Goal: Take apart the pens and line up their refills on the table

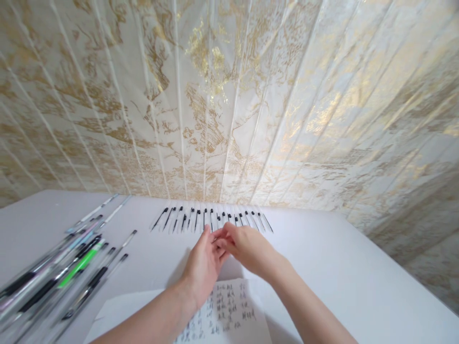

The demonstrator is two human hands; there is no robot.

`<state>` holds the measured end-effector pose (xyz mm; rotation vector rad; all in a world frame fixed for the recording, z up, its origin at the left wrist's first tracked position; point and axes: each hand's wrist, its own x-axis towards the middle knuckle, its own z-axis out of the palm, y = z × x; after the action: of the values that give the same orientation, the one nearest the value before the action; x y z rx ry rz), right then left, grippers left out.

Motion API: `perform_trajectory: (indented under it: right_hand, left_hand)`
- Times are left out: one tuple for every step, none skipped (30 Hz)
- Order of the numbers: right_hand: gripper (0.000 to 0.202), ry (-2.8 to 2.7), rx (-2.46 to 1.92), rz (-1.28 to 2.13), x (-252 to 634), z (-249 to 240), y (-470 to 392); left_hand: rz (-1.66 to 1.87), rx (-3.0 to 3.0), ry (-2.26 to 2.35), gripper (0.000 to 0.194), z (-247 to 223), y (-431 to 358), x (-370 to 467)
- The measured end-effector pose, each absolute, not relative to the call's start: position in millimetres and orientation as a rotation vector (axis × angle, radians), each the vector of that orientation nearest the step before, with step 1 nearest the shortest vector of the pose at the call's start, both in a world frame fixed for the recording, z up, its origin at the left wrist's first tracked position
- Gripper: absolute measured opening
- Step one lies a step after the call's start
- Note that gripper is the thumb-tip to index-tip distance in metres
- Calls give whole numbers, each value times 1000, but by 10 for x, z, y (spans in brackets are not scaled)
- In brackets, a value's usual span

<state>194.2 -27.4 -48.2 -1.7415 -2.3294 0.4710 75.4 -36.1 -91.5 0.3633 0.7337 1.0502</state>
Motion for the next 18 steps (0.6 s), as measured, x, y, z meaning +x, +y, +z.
perform_trajectory:
  right_hand:
    - [12,-2338,-1764,414,1829,-539,-338]
    - [12,-2343,-1780,363,1745,-599,-385]
    - [13,-2340,-1789,325,1696,-653,-413]
    - [14,-2331,-1786,312,1687,-690,-418]
    - [13,-2318,-1782,316,1721,-704,-397]
    - [12,-2294,-1791,323,1798,-692,-349]
    - [11,-2265,-1804,335,1916,-656,-275]
    - [10,-2217,-1871,309,2068,-606,-179]
    - [13,-2153,-1942,256,2246,-552,-65]
    - [17,-2091,-2003,203,2436,-506,59]
    - [18,-2021,-2084,154,2624,-477,185]
    - [19,-1963,-2165,125,2798,-474,307]
    - [18,-1912,-2246,114,2946,-497,418]
    - [19,-1885,-2303,119,3061,-545,515]
    - [22,-1866,-2349,125,3143,-611,597]
    - [26,-1859,-2380,136,3195,-684,664]
    - [29,-1859,-2401,148,3223,-757,717]
    - [30,-1864,-2415,162,3235,-821,759]
  left_hand:
    - [1039,378,735,39,-909,-361,748]
    - [1028,392,738,41,-903,-361,744]
    - [1021,409,735,43,-896,-360,742]
    - [1017,438,721,45,-890,-361,743]
    - [1011,481,701,46,-885,-365,745]
    - [1002,534,687,46,-882,-374,749]
    - [982,599,691,46,-880,-390,751]
    - [938,681,719,46,-880,-412,749]
    - [872,784,766,47,-884,-440,742]
    - [788,916,813,48,-891,-472,728]
    - [695,1080,846,47,-903,-507,707]
    - [612,1279,855,44,-919,-542,681]
    - [552,1494,842,39,-942,-575,651]
    - [521,1702,821,35,-969,-604,621]
    - [511,1886,805,33,-1002,-629,594]
    - [507,2034,798,32,-1040,-650,570]
    - [507,2142,799,33,-1080,-669,553]
    - [508,2213,802,34,-1122,-685,541]
